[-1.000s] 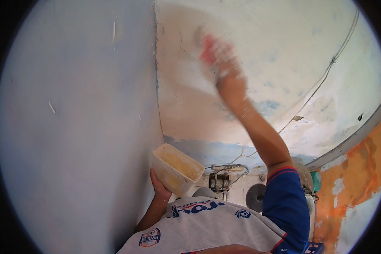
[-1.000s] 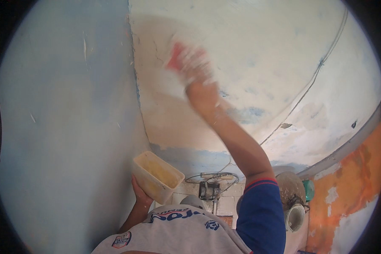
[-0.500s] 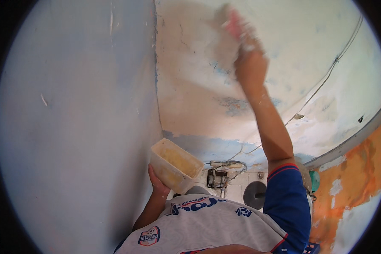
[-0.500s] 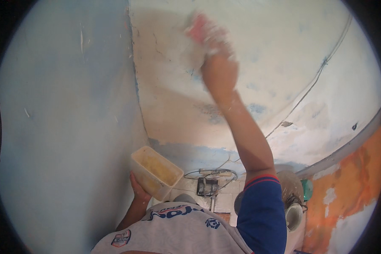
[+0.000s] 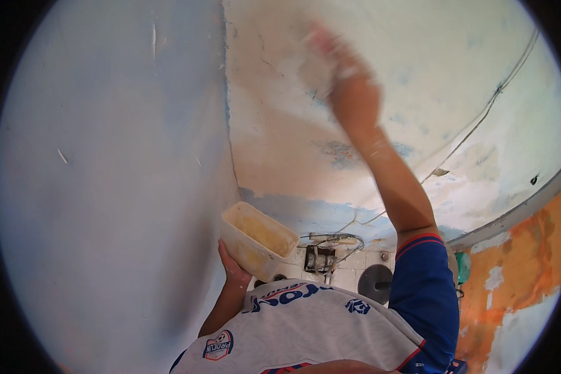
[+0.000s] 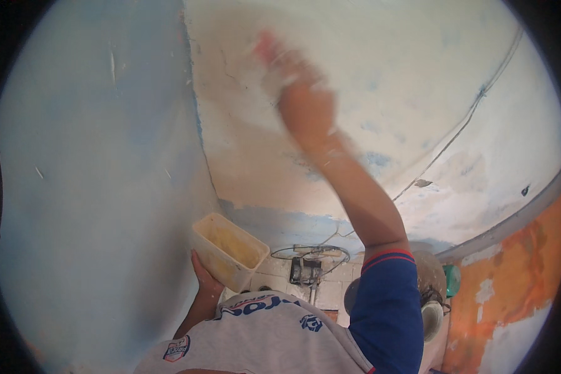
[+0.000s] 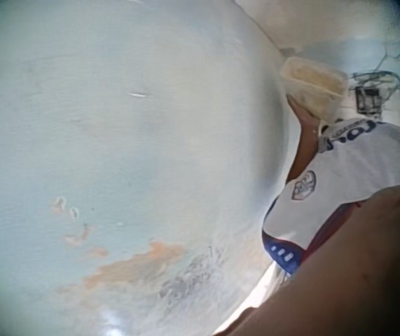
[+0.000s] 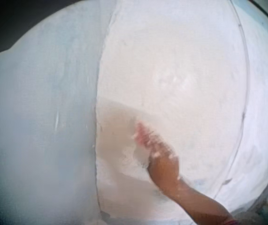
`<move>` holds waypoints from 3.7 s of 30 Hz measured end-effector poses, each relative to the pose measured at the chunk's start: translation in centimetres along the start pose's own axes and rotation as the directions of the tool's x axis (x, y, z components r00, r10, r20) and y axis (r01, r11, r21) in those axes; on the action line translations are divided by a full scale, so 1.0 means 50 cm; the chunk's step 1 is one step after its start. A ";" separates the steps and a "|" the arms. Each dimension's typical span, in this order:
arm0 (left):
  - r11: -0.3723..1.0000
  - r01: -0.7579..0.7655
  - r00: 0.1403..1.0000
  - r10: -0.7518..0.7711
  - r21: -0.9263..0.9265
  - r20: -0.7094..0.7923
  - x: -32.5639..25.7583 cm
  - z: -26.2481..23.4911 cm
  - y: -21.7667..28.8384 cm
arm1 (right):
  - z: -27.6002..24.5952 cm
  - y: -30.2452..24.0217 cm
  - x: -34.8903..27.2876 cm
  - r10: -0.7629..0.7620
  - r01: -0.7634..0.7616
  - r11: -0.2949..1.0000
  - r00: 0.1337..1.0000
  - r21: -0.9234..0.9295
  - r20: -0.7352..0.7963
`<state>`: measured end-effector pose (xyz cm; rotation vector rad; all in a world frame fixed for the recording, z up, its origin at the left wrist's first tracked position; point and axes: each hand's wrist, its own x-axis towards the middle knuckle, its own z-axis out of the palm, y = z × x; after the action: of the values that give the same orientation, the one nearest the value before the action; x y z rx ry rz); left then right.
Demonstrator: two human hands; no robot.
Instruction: The person applies a plaster or filler material to a wall using a hand spreader, frequently scooping more material from a plastic container.
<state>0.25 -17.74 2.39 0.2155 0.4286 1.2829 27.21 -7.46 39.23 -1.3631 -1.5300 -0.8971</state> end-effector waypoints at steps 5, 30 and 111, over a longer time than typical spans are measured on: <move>1.000 0.008 0.999 -0.009 0.021 0.032 0.017 -0.010 -0.013 | 0.151 0.065 -0.071 -0.329 0.313 0.858 0.944 -0.407 0.032; 0.997 0.028 0.999 -0.031 0.074 0.040 0.006 -0.011 0.042 | 0.109 0.001 -0.138 -0.147 0.183 0.978 0.945 -0.101 0.292; 0.978 -0.210 0.875 0.183 0.011 0.448 0.170 0.033 0.022 | -0.115 0.006 -0.421 0.481 -0.509 0.105 0.778 0.854 0.404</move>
<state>1.82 -9.18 2.69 0.6043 0.0486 1.3720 28.69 -20.26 21.65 -0.7914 -1.0664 0.5254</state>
